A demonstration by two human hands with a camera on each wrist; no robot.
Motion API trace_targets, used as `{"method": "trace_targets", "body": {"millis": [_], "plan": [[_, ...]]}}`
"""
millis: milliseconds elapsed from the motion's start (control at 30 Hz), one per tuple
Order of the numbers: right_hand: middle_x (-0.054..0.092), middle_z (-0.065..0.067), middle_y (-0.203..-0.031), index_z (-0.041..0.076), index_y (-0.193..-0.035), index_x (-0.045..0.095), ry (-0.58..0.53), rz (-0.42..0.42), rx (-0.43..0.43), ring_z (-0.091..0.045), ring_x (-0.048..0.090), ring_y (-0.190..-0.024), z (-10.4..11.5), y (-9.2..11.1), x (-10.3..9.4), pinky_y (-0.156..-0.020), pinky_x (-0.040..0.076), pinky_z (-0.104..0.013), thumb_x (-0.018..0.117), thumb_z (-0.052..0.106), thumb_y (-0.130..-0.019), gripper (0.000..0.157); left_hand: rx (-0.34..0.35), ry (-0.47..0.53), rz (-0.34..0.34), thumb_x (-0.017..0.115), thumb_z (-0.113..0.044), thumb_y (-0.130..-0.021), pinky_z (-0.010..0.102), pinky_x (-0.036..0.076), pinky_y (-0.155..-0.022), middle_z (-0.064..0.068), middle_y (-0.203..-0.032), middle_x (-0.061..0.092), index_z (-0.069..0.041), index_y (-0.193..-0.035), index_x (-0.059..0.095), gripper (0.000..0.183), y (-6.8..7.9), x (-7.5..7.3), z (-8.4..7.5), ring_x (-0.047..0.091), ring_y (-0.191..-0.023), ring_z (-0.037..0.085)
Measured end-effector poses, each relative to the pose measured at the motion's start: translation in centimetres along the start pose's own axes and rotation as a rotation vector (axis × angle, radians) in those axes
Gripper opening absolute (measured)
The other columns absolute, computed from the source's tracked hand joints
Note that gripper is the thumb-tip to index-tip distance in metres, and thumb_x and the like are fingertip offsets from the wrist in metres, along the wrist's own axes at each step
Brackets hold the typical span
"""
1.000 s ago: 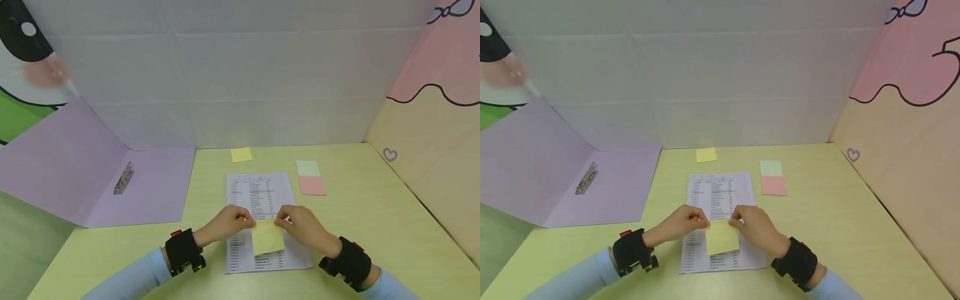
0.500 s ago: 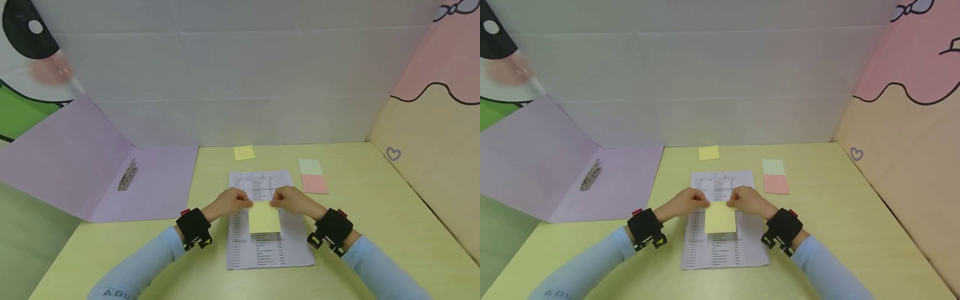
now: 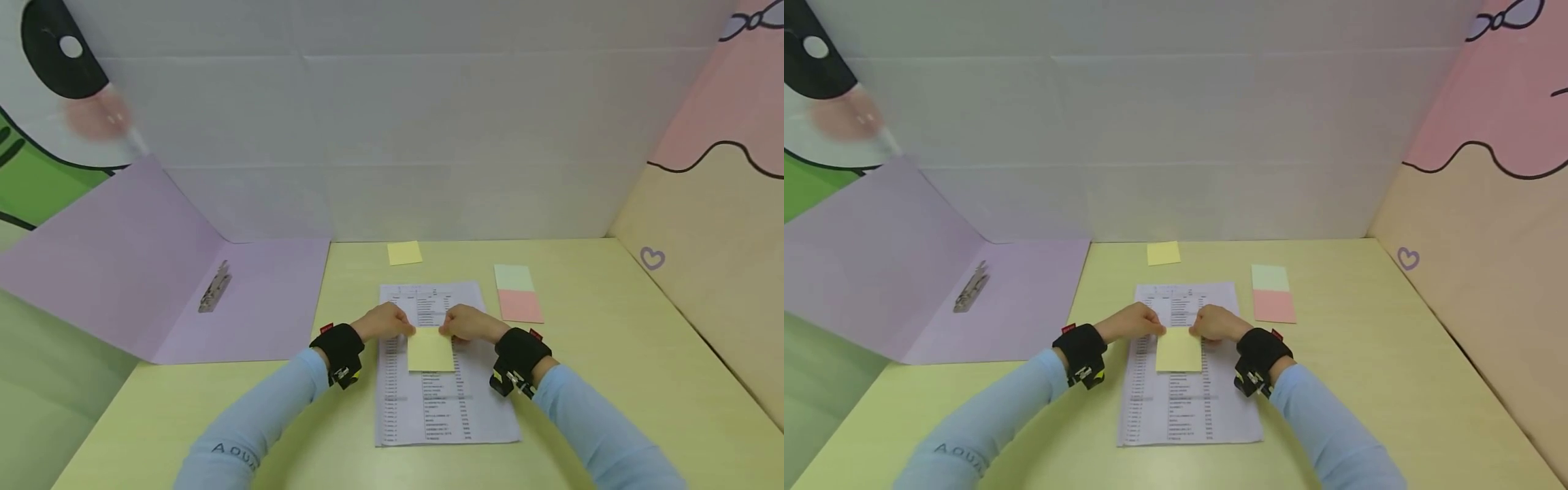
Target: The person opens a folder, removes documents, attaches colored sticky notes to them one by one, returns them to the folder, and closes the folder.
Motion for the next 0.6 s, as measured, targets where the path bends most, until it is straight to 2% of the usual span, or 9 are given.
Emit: {"method": "trace_targets", "body": {"millis": [233, 400, 600], "plan": [[0.051, -0.003, -0.058, 0.003, -0.072, 0.059, 0.034, -0.002, 0.052, -0.012, 0.049, -0.051, -0.4, -0.8, -0.2, -0.049, 0.043, -0.022, 0.053, 0.017, -0.089, 0.023, -0.035, -0.081, -0.009, 0.061, -0.022, -0.085, 0.022, 0.026, -0.048, -0.003, -0.056, 0.045, -0.006, -0.064, 0.061, 0.026, -0.8, -0.1, -0.5, 0.037, -0.051, 0.01], [0.048, -0.001, -0.051, 0.007, -0.062, 0.052, 0.079, -0.006, 0.084, -0.01, 0.046, -0.045, -1.1, -1.1, 0.1, -0.045, 0.041, -0.02, 0.052, 0.017, -0.088, 0.028, -0.043, -0.142, -0.011, 0.06, -0.021, -0.084, 0.022, 0.024, -0.046, -0.004, -0.053, 0.038, -0.011, -0.057, 0.052, 0.03, -1.3, 0.4, -0.7, 0.034, -0.048, 0.01], [0.043, 0.001, -0.045, 0.012, -0.051, 0.042, 0.123, -0.009, 0.067, -0.009, 0.044, -0.039, -1.0, -0.7, 0.3, -0.042, 0.038, -0.019, 0.051, 0.017, -0.086, 0.036, -0.047, -0.186, -0.017, 0.06, -0.021, -0.082, 0.023, 0.019, -0.043, -0.005, -0.05, 0.03, -0.015, -0.05, 0.038, 0.04, -1.7, 0.7, -0.7, 0.028, -0.044, 0.01]]}}
Point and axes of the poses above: each hand's wrist, its own y-axis away from the middle knuckle, its own x-axis out of the palm, z = x × y, the point moved 9 cm from there along -y, towards the middle knuckle
